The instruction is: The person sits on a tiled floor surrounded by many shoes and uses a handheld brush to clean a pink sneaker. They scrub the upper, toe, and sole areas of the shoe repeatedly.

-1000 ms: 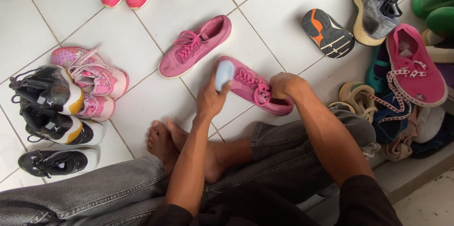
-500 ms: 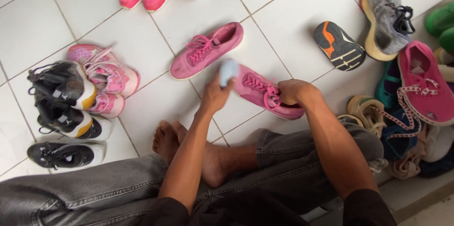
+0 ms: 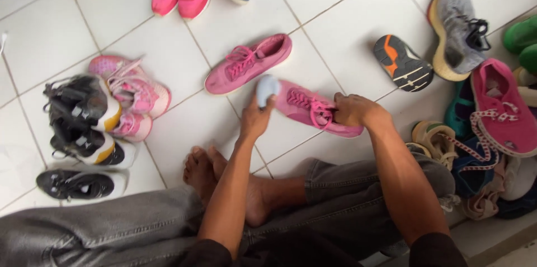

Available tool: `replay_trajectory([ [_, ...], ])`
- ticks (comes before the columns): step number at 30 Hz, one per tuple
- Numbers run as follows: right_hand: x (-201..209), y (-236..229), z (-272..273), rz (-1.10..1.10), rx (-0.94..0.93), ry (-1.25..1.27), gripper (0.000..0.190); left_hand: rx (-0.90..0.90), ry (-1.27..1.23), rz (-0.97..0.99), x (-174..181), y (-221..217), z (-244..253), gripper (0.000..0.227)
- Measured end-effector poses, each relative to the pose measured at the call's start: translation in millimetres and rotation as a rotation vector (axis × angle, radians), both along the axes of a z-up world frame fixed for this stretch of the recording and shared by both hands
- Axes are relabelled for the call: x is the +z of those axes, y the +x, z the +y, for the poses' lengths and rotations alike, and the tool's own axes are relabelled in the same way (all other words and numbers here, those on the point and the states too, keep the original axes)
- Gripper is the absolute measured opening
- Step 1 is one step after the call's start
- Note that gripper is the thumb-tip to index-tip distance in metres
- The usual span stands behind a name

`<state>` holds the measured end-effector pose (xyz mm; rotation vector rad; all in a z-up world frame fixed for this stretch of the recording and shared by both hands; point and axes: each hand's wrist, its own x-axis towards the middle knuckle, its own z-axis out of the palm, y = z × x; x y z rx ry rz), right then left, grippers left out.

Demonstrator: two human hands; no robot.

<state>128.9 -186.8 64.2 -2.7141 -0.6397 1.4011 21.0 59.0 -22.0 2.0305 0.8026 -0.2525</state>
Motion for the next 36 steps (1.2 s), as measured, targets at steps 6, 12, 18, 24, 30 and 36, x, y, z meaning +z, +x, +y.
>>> replay_trajectory([
  [6, -40, 6, -9, -0.327, -0.069, 0.164, 0.061, -0.227, -0.211, 0.004, 77, -7, -18, 0.071],
  [12, -51, -14, -6, -0.503, -0.14, 0.175, 0.059, 0.087, -0.074, -0.038, 87, -7, -8, 0.074],
  [18, -27, -28, 4, -0.619, -0.139, 0.28, 0.057, -0.275, -0.213, -0.069, 114, -24, -37, 0.068],
  [24, -7, -38, 15, -0.671, -0.158, 0.293, 0.055, 0.014, -0.081, 0.006, 65, -25, -12, 0.07],
  [30, -11, -41, 7, -0.634, -0.182, 0.326, 0.055, -0.277, -0.244, -0.143, 115, -26, -50, 0.059],
  [36, -9, -39, 13, -0.664, -0.17, 0.338, 0.055, -0.095, -0.197, -0.119, 53, -30, -23, 0.063],
])
